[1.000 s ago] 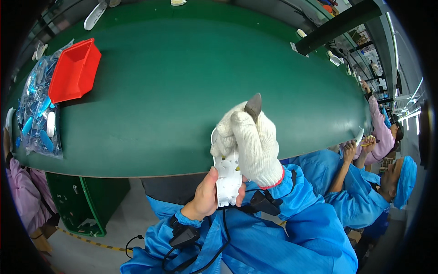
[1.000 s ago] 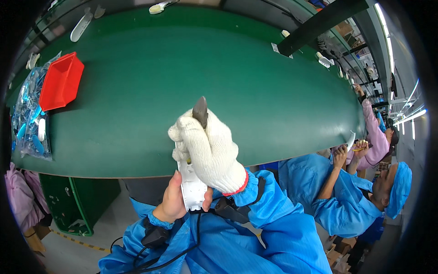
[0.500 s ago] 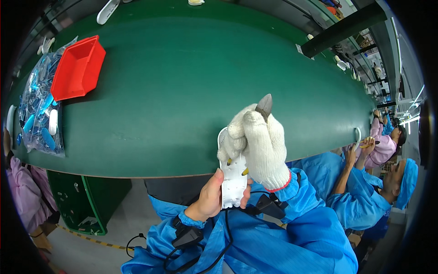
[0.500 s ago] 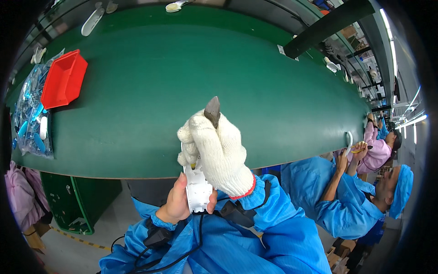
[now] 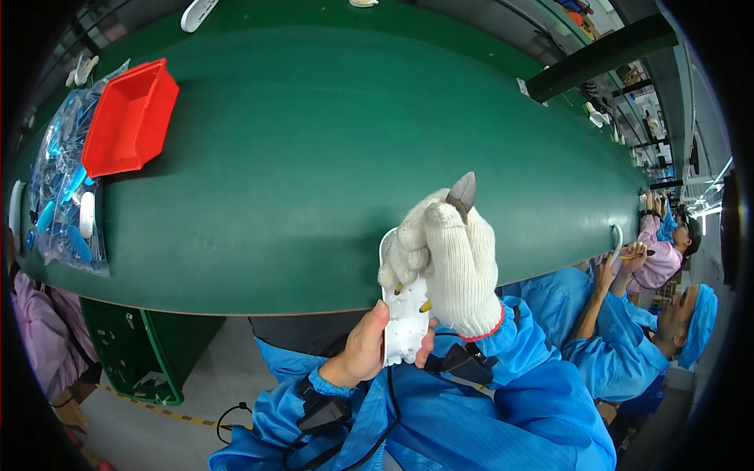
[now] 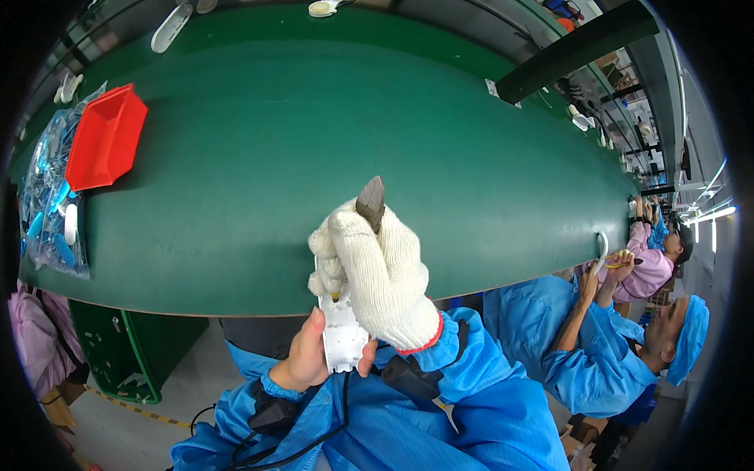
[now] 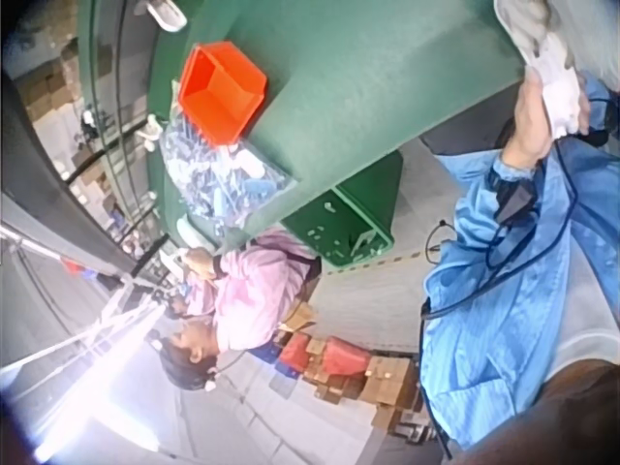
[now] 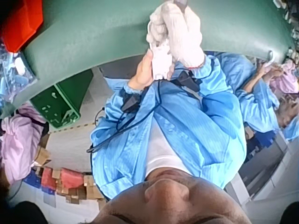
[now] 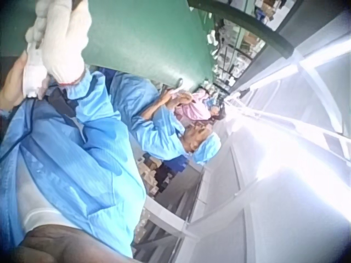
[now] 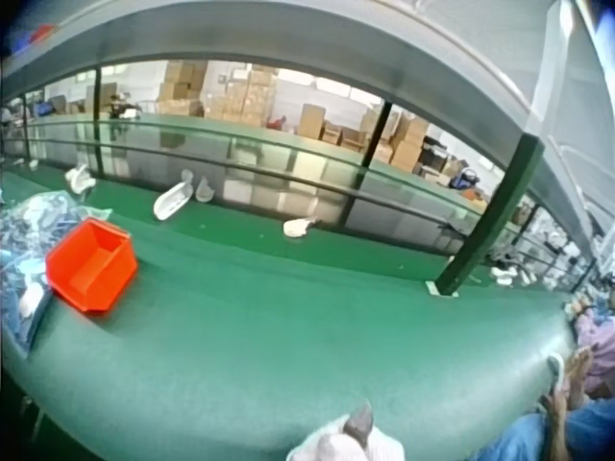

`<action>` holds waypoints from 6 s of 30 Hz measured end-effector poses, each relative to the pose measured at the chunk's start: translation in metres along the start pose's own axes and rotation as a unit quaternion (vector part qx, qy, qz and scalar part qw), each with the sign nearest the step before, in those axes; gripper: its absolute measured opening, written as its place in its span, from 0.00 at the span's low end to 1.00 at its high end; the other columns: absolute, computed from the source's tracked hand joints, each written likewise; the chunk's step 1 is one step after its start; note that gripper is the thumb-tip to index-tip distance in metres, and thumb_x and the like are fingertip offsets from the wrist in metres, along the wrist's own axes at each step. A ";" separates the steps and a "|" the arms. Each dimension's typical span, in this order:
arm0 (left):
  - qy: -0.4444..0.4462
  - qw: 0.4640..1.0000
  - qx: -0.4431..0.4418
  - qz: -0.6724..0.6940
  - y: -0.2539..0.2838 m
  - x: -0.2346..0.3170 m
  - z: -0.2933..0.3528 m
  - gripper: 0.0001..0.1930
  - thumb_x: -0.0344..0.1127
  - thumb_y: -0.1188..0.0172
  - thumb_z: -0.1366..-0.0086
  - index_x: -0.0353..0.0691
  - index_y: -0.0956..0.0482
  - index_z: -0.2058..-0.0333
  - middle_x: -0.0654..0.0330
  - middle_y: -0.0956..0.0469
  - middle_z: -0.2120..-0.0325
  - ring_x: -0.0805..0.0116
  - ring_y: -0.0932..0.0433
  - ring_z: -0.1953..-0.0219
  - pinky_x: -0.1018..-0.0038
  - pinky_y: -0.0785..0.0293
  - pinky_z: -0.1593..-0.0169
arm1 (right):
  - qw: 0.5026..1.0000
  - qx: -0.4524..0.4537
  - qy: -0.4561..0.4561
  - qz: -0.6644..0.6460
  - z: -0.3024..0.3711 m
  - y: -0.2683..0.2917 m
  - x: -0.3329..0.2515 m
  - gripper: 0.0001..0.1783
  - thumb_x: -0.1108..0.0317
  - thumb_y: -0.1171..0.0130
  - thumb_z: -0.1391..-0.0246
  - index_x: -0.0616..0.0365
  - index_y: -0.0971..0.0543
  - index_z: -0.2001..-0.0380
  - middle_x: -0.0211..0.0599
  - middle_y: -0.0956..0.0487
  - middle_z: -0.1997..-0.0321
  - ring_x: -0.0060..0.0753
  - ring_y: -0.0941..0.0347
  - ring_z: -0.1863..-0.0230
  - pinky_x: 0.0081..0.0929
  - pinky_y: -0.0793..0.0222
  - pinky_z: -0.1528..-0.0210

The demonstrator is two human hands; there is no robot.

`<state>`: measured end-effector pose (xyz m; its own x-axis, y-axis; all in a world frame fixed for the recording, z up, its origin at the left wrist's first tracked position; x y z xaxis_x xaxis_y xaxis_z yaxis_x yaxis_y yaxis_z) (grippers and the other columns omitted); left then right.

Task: The person is using pliers and a small scraper tool to clean and assemble white plastic housing components on an assembly line.

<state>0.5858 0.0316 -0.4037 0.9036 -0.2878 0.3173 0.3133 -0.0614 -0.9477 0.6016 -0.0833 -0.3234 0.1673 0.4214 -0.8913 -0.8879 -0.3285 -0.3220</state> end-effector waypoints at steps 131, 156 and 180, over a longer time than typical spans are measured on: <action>-0.067 0.904 0.253 -0.338 0.011 0.012 0.012 0.19 0.36 0.59 0.23 0.27 0.23 0.62 0.56 0.20 0.77 0.72 0.22 0.76 0.74 0.24 0.69 | 0.997 0.018 0.050 0.055 0.018 0.048 -0.004 0.12 0.64 0.52 0.31 0.62 0.26 0.62 0.37 0.22 0.72 0.23 0.27 0.74 0.25 0.30 0.71; -0.061 0.911 0.233 -0.334 0.010 0.012 0.010 0.18 0.34 0.59 0.24 0.26 0.23 0.63 0.55 0.20 0.76 0.69 0.21 0.73 0.72 0.23 0.65 | 0.972 -0.003 0.163 0.168 0.038 0.029 -0.032 0.13 0.62 0.50 0.33 0.62 0.27 0.67 0.36 0.25 0.76 0.28 0.27 0.76 0.30 0.28 0.72; -0.326 0.686 0.271 -0.591 -0.030 0.190 0.015 0.09 0.20 0.46 0.37 0.29 0.23 0.58 0.52 0.23 0.59 0.67 0.19 0.64 0.73 0.24 0.59 | 0.492 0.095 0.345 0.793 -0.202 -0.101 -0.195 0.12 0.63 0.47 0.42 0.55 0.21 0.59 0.47 0.19 0.59 0.52 0.20 0.58 0.44 0.23 0.55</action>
<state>0.7531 -0.0065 -0.3148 -0.1932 0.1565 0.9686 0.8426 0.5323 0.0821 0.7448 -0.3029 -0.1820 -0.7537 -0.6479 0.1100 -0.1484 0.3310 0.9319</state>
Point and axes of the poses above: each hand's wrist, its own z-axis away from the middle knuckle, its own y-axis out of the back of the hand, x = y × z, the point moved 10 cm from there along -z, towards the middle knuckle
